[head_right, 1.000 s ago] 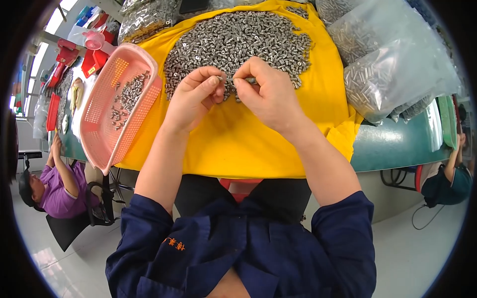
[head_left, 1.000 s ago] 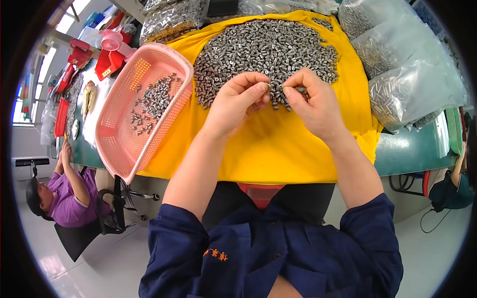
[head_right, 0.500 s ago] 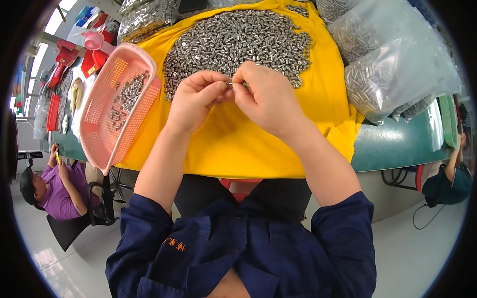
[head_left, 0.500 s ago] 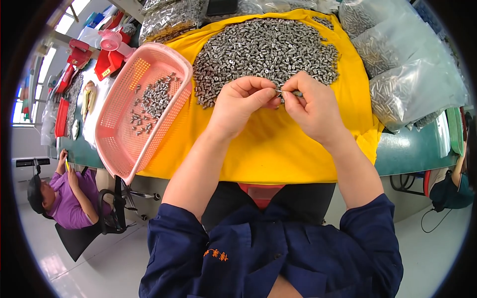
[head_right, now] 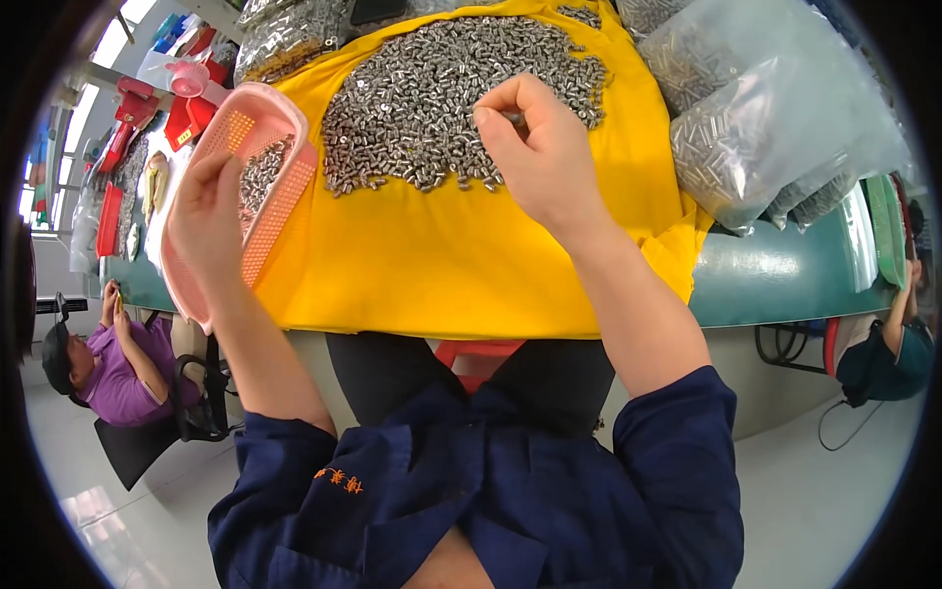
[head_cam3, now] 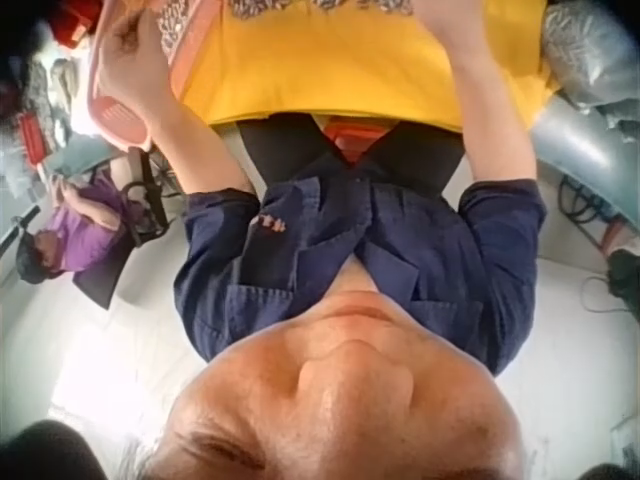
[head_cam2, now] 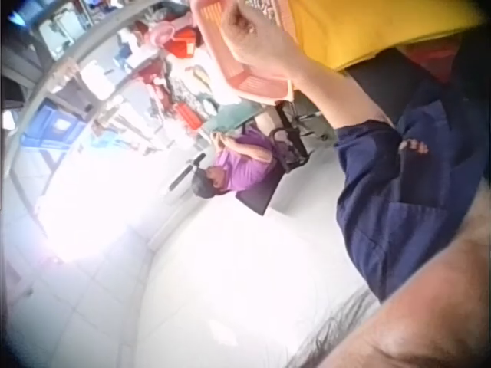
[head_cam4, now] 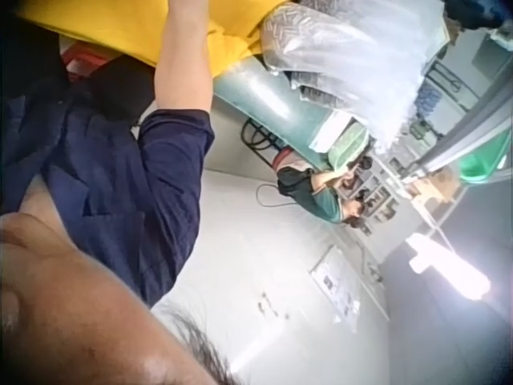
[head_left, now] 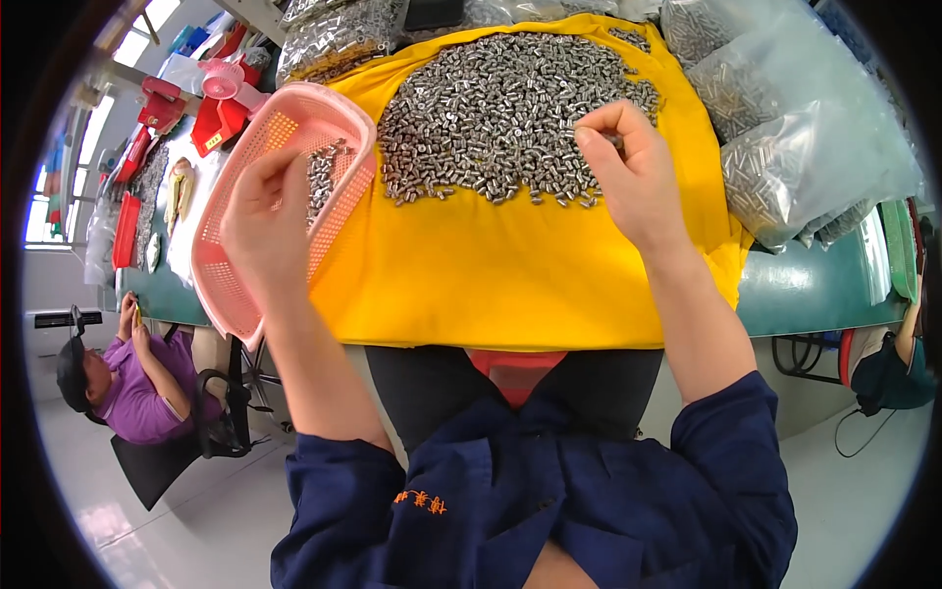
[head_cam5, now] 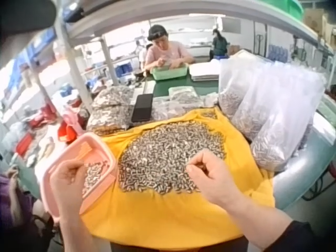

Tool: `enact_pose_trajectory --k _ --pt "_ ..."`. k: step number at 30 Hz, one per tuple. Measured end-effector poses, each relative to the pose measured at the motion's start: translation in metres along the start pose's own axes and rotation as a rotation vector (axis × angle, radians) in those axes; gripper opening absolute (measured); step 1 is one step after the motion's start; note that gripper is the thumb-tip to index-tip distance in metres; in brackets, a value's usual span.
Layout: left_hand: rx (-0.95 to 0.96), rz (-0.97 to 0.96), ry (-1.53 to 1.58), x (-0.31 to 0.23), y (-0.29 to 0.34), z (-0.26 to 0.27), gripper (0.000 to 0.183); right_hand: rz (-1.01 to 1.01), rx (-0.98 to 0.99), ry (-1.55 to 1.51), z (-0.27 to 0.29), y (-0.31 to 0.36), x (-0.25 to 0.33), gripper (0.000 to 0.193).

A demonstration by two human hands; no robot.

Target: Sorting small metal hardware components on a workbench.

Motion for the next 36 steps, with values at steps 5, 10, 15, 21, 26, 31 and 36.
enact_pose_trajectory --k 5,10,15,21,26,31,36 --pt "0.132 -0.149 -0.695 0.003 0.006 0.005 0.019 0.058 0.019 -0.022 -0.003 0.000 0.002 0.006" --pt "0.450 -0.100 -0.135 -0.030 0.036 -0.071 0.019 0.054 0.006 0.048 0.001 0.000 0.001 0.005" --pt "0.644 -0.249 -0.250 -0.020 0.057 -0.122 0.019 0.031 0.027 0.056 -0.003 0.001 -0.002 0.005" --pt "0.628 -0.280 -0.260 -0.015 0.057 -0.128 0.016 -0.030 0.075 0.071 -0.008 0.003 -0.003 0.001" --pt "0.650 0.005 -0.112 -0.011 0.054 -0.131 0.013 0.010 0.083 0.060 -0.008 0.003 -0.006 0.005" --pt "0.705 0.472 0.725 -0.017 0.066 -0.149 0.016 0.019 0.146 0.144 -0.011 0.004 -0.001 0.006" --pt "0.704 0.522 0.789 -0.013 0.072 -0.153 0.017 -0.011 0.219 0.207 -0.019 0.006 -0.001 0.006"
Point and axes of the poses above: each hand's wrist, its own y-axis away from the middle knuckle, its own z-axis out of the back of the hand, x = y × z, the point moved 7 cm from there along -y, towards the middle knuckle, and after that the axes turned 4 degrees about -x, right-handed, at the moved point
